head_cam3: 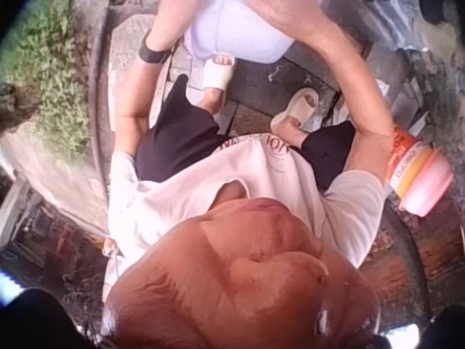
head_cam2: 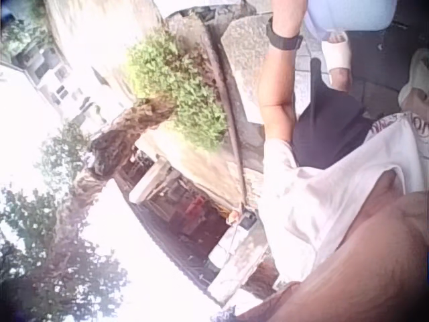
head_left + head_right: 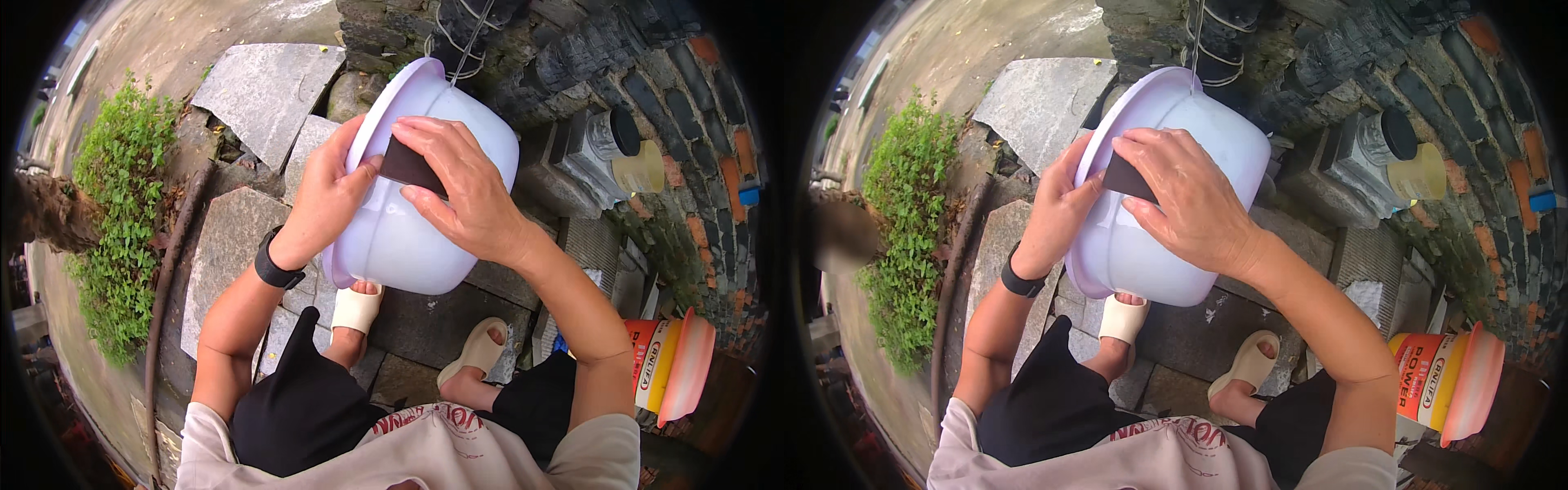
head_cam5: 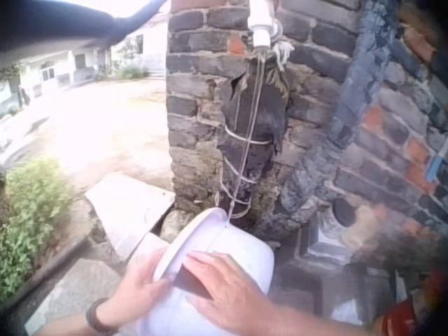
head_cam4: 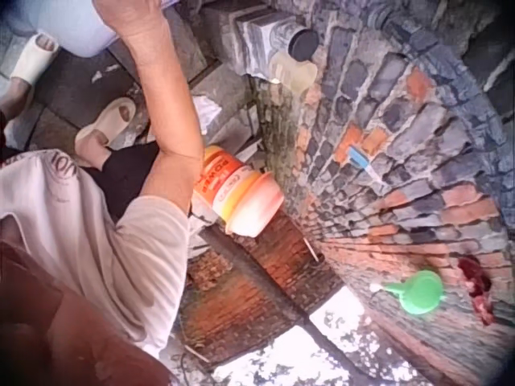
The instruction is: The person cleans a white basin by scrubbing the outer and inner surfaces with a sponge under a stream of water, then rinses the basin and the sponge.
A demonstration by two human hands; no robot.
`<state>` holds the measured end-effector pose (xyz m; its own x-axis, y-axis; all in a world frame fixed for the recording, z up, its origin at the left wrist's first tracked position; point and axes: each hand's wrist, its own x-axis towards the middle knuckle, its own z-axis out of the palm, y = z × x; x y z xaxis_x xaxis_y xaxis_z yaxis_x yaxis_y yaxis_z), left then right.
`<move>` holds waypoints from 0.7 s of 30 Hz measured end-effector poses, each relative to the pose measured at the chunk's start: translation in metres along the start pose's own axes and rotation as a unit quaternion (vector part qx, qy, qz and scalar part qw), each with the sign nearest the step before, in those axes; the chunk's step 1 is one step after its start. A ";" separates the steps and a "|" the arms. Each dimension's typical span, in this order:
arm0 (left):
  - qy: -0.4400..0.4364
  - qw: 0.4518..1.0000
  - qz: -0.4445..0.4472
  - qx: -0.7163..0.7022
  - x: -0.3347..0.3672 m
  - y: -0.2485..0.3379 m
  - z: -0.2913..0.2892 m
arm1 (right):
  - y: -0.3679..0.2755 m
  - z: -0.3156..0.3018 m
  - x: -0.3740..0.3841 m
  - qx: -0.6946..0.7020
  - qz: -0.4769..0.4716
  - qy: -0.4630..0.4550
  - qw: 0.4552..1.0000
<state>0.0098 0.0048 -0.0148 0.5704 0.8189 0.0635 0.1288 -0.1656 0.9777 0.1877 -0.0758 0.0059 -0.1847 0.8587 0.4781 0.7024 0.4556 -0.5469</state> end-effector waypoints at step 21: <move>0.039 0.999 0.001 0.004 -0.063 -0.016 -0.018 | 0.124 -0.001 0.054 0.038 0.335 -0.058 0.940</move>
<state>-0.0425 -0.0339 -0.0310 0.5060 0.8588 0.0806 0.1353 -0.1714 0.9759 0.2654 0.0272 -0.0355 0.2035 0.9768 -0.0666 0.6373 -0.1838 -0.7484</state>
